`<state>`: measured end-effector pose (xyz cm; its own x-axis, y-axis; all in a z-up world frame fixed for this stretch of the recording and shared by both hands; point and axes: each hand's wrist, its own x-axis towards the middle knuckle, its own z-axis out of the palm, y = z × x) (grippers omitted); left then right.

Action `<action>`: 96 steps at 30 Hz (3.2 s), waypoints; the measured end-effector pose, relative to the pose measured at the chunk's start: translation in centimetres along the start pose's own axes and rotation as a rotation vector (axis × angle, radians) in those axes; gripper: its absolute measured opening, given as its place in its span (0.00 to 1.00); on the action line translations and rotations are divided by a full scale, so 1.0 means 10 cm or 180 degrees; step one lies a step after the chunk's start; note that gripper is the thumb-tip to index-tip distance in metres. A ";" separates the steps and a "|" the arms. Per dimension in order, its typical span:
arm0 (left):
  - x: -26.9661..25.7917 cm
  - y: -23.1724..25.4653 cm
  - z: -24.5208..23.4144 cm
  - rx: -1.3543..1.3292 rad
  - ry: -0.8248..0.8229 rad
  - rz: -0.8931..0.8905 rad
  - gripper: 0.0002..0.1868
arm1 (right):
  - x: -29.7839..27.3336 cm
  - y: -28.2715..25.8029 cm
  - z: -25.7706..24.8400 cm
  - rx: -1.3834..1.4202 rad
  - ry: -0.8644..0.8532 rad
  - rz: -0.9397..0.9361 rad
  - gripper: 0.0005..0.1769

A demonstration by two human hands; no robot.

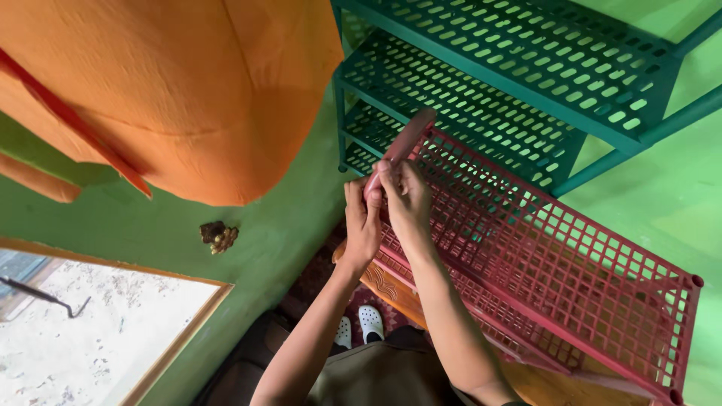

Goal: The person disassembles a red plastic chair by removing the handle, legs, and seat components one by one. The parts are placed on a wooden table and the floor. No reassembly is shown.

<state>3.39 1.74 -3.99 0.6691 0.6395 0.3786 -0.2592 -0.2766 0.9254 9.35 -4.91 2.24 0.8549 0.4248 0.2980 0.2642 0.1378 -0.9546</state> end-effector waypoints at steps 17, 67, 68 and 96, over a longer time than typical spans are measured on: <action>0.78 0.27 -0.23 0.0238 -0.0918 0.0359 0.15 | -0.14 -0.06 -0.41 -0.0330 0.0266 0.0518 0.17; -0.80 1.44 0.18 -0.0697 -0.1863 -0.0088 0.19 | -2.40 -0.78 -1.95 0.0318 0.2166 0.0058 0.18; -1.00 1.43 0.29 -0.0880 -0.1888 -0.0340 0.19 | -2.59 -0.80 -2.06 0.0213 0.2254 0.0099 0.18; -3.79 0.96 3.39 -0.1229 -0.2809 -0.1358 0.21 | -4.56 -0.35 -5.34 -0.0460 0.3610 0.0911 0.16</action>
<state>-0.82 -49.49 -10.07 0.9867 -0.1620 0.0153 0.0168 0.1949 0.9807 -6.73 -72.53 -8.35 0.7800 -0.6249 -0.0329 -0.0157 0.0330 -0.9993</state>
